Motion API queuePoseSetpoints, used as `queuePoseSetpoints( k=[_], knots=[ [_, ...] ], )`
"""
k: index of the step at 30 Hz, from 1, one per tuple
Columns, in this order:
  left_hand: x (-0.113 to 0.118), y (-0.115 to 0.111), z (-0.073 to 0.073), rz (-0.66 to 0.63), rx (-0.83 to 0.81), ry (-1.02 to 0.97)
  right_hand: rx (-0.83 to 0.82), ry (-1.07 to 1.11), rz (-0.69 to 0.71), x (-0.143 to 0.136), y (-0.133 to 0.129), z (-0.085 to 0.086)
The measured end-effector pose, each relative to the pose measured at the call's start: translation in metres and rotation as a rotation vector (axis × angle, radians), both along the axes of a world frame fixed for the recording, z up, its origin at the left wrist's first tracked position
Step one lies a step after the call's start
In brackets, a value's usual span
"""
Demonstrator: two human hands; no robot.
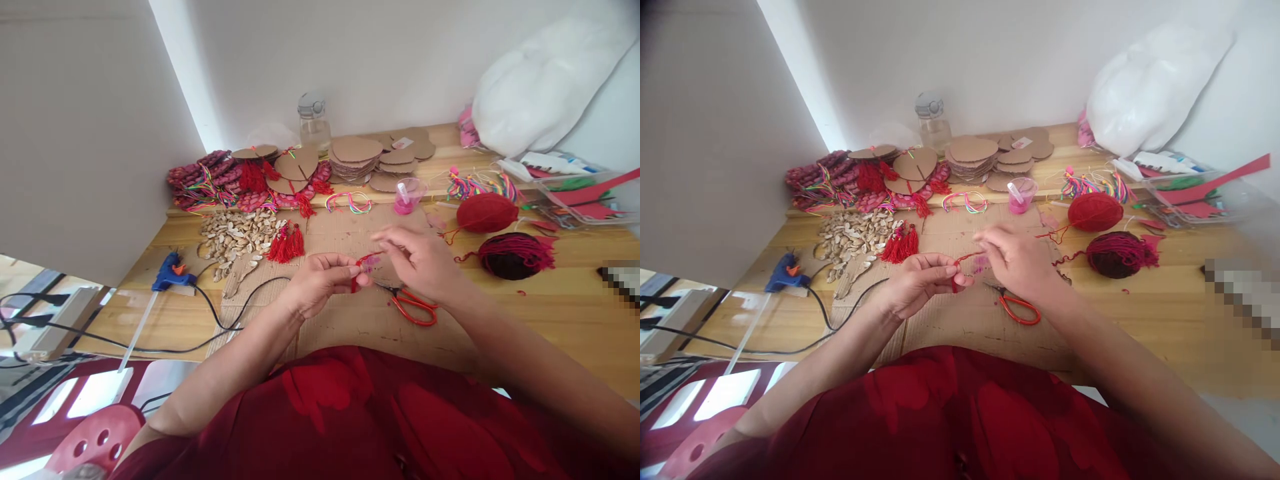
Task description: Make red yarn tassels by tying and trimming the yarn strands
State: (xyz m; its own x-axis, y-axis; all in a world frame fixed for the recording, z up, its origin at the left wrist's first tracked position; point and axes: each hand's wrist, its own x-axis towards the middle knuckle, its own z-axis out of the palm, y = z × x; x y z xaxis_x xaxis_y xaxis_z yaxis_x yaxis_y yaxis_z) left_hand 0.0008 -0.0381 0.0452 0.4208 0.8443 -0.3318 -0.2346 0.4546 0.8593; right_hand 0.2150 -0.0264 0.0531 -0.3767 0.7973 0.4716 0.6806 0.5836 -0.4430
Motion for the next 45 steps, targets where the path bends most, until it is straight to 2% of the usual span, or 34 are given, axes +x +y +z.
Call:
queuePoseSetpoints(
  k=[2, 4, 8, 10, 14, 20, 23, 25, 27, 30, 33, 39, 45],
  knots=[
    [-0.001, 0.003, -0.001, 0.035, -0.030, -0.060, 0.122, 0.045, -0.125, 0.009, -0.009, 0.001],
    [-0.002, 0.006, -0.003, 0.059, -0.035, -0.094, 0.134, 0.012, -0.147, 0.020, -0.021, -0.001],
    [0.000, 0.008, -0.009, 0.095, -0.054, -0.092, -0.255, -0.249, 0.018, 0.036, -0.045, -0.020],
    [0.002, 0.007, -0.012, 0.106, -0.053, -0.076, -0.361, -0.343, -0.011, 0.039, -0.052, -0.033],
    [0.003, 0.006, -0.017, 0.094, -0.024, -0.037, -0.375, -0.389, -0.107, 0.041, -0.060, -0.047],
    [0.002, 0.007, -0.022, 0.075, 0.019, -0.002, -0.374, -0.482, -0.174, 0.048, -0.055, -0.052],
    [0.004, 0.008, -0.024, 0.076, 0.016, -0.001, -0.418, -0.465, -0.163, 0.050, -0.051, -0.047],
    [0.005, 0.009, -0.025, 0.074, 0.018, 0.008, -0.512, -0.390, -0.157, 0.050, -0.048, -0.038],
    [0.006, 0.009, -0.025, 0.068, 0.018, 0.023, -0.712, -0.233, -0.090, 0.050, -0.048, -0.026],
    [0.006, 0.008, -0.025, 0.044, 0.012, 0.048, -1.039, 0.032, 0.103, 0.048, -0.048, -0.009],
    [0.006, 0.008, -0.024, 0.014, 0.027, 0.078, -1.194, 0.139, 0.161, 0.044, -0.047, -0.005],
    [0.005, 0.008, -0.023, -0.049, 0.044, 0.123, -1.240, 0.099, 0.138, 0.034, -0.041, -0.010],
    [0.003, 0.010, -0.025, -0.092, 0.087, 0.159, -1.229, 0.031, 0.166, 0.032, -0.033, -0.005]
  ],
)
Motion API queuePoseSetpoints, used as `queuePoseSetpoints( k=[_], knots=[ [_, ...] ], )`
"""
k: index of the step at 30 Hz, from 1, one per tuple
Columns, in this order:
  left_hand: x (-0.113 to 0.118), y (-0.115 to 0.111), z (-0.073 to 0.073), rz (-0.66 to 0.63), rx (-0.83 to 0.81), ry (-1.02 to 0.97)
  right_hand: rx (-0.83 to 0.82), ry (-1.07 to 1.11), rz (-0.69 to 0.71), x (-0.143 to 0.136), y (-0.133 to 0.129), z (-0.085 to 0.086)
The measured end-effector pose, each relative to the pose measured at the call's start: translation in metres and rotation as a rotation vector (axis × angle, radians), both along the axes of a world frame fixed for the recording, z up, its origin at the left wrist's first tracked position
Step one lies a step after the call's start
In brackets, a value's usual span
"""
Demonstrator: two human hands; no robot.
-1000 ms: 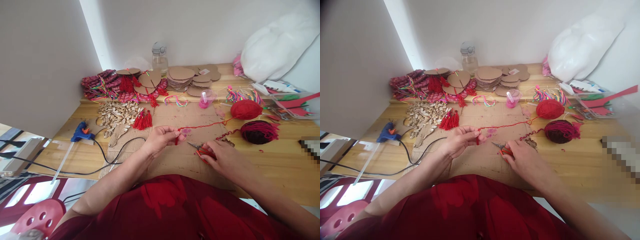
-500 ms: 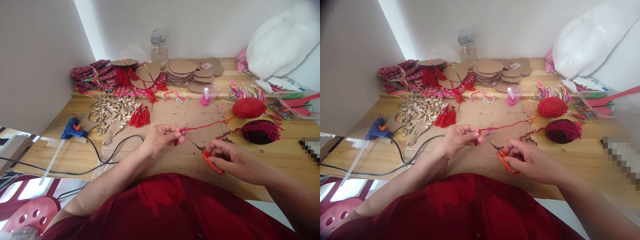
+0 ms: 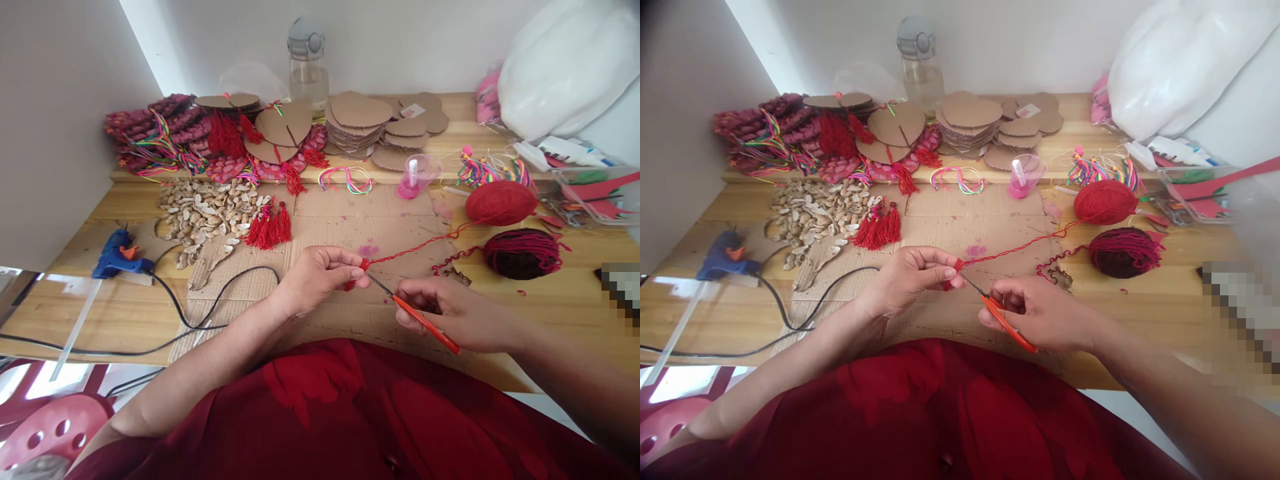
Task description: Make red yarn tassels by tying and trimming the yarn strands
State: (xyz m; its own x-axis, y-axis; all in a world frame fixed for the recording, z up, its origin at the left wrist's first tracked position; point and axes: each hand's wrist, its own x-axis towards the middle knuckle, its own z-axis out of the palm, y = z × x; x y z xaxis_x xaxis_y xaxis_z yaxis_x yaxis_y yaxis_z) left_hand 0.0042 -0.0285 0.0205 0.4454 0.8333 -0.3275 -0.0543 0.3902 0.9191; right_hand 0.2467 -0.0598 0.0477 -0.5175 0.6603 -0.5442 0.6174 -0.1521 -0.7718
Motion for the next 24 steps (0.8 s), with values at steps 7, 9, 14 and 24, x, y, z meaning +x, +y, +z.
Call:
queuePoseSetpoints(
  k=[7, 9, 14, 24],
  knots=[
    [0.000, 0.000, -0.001, -0.015, -0.006, 0.017, -0.085, 0.042, -0.006, -0.005, 0.004, 0.003],
    [0.000, 0.000, -0.001, -0.018, -0.009, 0.016, -0.102, 0.069, -0.022, -0.006, 0.005, 0.002],
    [0.000, 0.000, -0.002, -0.013, -0.025, 0.011, -0.158, 0.115, -0.053, -0.009, 0.005, 0.004],
    [0.002, 0.001, -0.001, -0.020, -0.063, -0.034, -0.228, 0.156, -0.064, -0.013, 0.009, 0.002]
  ],
)
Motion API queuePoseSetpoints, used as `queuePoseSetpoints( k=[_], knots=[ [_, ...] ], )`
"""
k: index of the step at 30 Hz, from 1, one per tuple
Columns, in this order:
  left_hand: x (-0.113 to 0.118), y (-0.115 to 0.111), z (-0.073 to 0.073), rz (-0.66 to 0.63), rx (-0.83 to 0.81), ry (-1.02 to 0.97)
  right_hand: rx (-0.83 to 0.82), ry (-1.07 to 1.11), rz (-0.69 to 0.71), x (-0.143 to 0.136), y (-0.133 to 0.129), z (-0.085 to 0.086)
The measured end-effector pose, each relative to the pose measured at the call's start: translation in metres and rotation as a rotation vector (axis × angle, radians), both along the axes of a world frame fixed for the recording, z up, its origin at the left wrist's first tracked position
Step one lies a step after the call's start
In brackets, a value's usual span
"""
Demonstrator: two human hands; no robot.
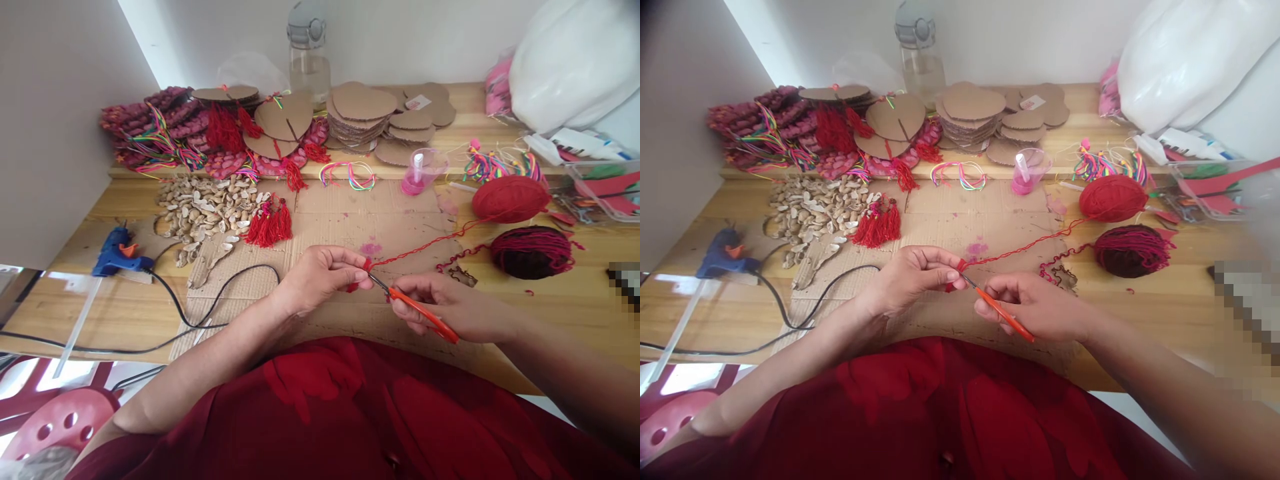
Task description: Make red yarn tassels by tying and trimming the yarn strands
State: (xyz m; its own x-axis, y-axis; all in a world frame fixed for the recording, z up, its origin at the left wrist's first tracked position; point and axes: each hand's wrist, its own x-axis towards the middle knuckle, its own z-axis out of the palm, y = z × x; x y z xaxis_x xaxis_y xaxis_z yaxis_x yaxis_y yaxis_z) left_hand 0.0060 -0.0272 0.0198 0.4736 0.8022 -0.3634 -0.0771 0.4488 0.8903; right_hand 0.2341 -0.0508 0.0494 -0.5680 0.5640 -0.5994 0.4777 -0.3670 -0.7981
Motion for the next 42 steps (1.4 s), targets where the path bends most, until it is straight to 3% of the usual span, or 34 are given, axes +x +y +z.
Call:
queuePoseSetpoints(
  k=[8, 16, 23, 35, 42],
  knots=[
    [0.002, 0.000, 0.002, -0.003, -0.093, -0.028, 0.152, -0.110, 0.028, 0.000, 0.001, 0.000],
    [0.002, 0.002, 0.006, -0.055, -0.090, -0.016, 0.153, -0.105, 0.038, 0.001, 0.004, -0.002],
    [0.002, 0.003, 0.006, -0.078, -0.092, -0.001, 0.275, -0.175, 0.060, 0.002, 0.001, -0.003],
    [-0.001, 0.007, 0.004, -0.123, -0.019, 0.034, 0.151, -0.007, -0.022, 0.008, -0.002, -0.012],
    [-0.004, 0.009, 0.000, -0.083, 0.015, 0.029, 0.254, -0.008, -0.084, 0.014, 0.001, -0.008]
  ],
)
